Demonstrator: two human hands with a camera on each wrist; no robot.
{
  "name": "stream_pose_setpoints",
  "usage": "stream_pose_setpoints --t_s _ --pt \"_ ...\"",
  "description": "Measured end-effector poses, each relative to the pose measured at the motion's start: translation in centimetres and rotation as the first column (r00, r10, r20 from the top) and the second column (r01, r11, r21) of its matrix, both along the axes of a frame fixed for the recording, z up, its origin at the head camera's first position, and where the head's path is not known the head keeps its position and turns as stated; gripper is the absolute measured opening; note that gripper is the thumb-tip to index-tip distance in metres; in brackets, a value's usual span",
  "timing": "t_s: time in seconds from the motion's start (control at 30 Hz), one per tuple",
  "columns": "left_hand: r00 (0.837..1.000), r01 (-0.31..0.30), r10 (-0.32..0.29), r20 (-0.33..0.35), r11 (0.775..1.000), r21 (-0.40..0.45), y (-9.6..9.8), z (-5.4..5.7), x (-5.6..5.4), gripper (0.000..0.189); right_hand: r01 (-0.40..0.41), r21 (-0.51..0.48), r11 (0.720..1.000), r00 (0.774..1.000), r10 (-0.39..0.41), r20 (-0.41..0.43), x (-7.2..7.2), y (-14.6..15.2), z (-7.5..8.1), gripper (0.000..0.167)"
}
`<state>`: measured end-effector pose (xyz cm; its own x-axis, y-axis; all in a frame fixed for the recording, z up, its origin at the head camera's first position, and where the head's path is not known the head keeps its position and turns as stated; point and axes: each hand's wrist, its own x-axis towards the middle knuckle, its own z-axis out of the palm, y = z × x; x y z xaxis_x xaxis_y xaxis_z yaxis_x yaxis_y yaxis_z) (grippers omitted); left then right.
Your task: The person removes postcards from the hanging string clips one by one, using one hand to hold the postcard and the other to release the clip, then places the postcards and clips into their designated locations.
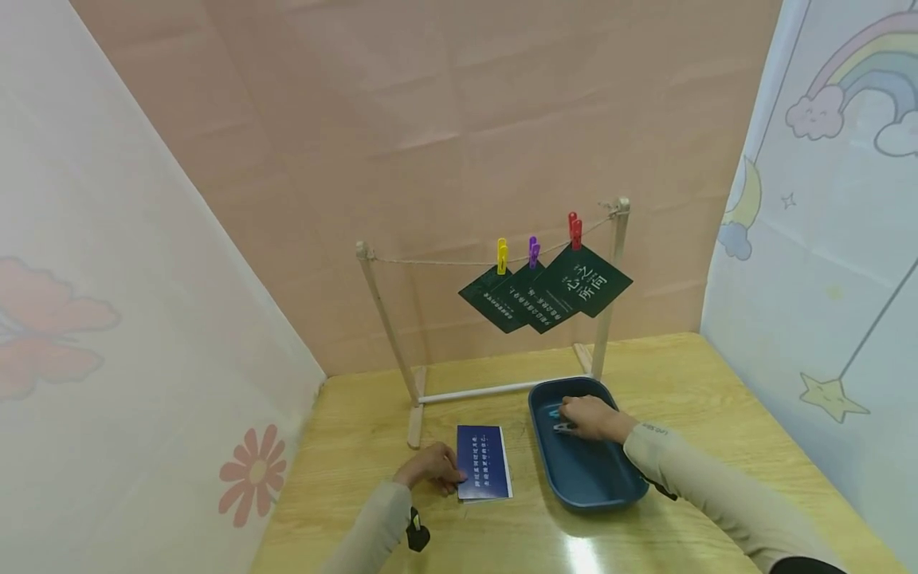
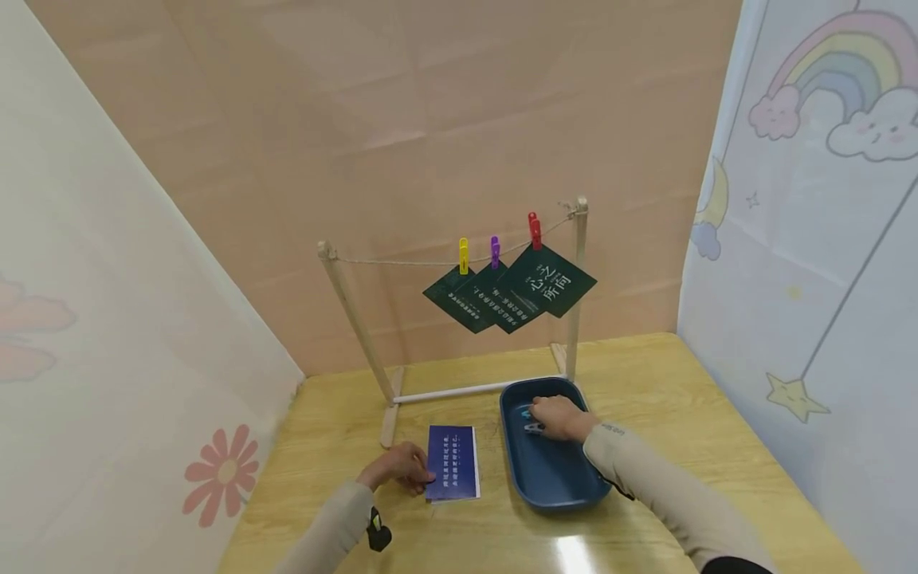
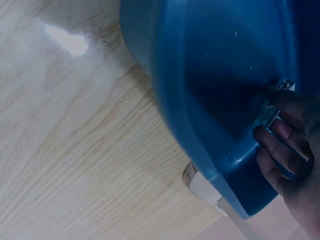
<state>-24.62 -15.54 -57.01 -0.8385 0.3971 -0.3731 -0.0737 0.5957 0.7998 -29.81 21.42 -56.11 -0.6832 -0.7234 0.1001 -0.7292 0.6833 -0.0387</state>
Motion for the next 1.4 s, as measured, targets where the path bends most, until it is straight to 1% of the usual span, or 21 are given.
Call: stream_pose_setpoints --t_s 0.1,0.2,0.3,0.4,0.53,0.63,0.8,0.93,1.07,1.2,1.33,1.4 --pt "1.000 0.023 -0.023 -0.003 1.000 -0.006 -0.1 -0.4 0.2 0.017 0.007 0.014 1.000 1.000 -0.007 -0.006 0.1 -0.2 -0.3 0.024" --pt "1.000 0.030 -0.030 -0.003 1.000 0.001 -0.2 -0.6 0.3 0.019 0.013 0.016 1.000 1.000 -0.013 -0.006 0.2 -0.3 -0.6 0.026" --pt "1.000 0.028 -0.028 0.001 1.000 0.012 -0.3 -0.5 0.3 0.019 0.023 0.016 1.000 1.000 -0.023 -0.001 0.3 -0.3 -0.7 0.026" --pt "1.000 0.019 -0.019 -0.009 1.000 0.018 -0.3 -0.6 0.3 0.017 0.025 0.008 1.000 1.000 -0.025 -0.005 0.1 -0.3 -0.7 0.026" --pt "1.000 0.005 -0.004 -0.018 1.000 0.028 -0.3 -0.9 0.4 0.016 0.010 -0.023 1.000 1.000 -0.011 -0.024 0.0 -0.3 -1.1 0.023" --pt "1.000 -0.001 0.002 -0.025 0.999 0.036 -0.3 -0.9 0.4 0.016 0.020 -0.053 0.998 1.000 -0.019 0.012 0.0 -0.4 -1.1 0.020" --pt "1.000 -0.018 0.019 -0.023 0.998 0.064 -0.2 -1.1 0.6 0.014 0.040 -0.091 0.995 0.997 -0.033 0.071 0.4 -0.7 -1.0 0.019" --pt "0.999 -0.041 0.043 -0.019 0.995 0.093 -0.1 -1.2 0.7 0.013 0.062 -0.081 0.995 0.996 -0.056 0.076 0.2 -1.0 -1.3 0.020" --pt "0.998 -0.053 0.056 -0.031 0.993 0.108 -0.1 -1.4 0.7 0.013 0.081 -0.073 0.994 0.995 -0.076 0.071 0.1 -1.1 -1.5 0.022" --pt "0.998 -0.043 0.048 -0.046 0.993 0.113 -0.2 -1.5 0.6 0.013 0.085 -0.076 0.994 0.995 -0.080 0.067 0.2 -1.0 -1.6 0.021" --pt "0.998 -0.026 0.032 -0.063 0.995 0.099 -0.3 -1.6 0.6 0.014 0.084 -0.078 0.993 0.994 -0.078 0.077 0.3 -1.0 -1.6 0.018" --pt "0.998 -0.026 0.032 -0.060 0.995 0.094 -0.2 -1.6 0.6 0.015 0.081 -0.073 0.994 0.995 -0.076 0.072 0.4 -0.9 -1.5 0.017"
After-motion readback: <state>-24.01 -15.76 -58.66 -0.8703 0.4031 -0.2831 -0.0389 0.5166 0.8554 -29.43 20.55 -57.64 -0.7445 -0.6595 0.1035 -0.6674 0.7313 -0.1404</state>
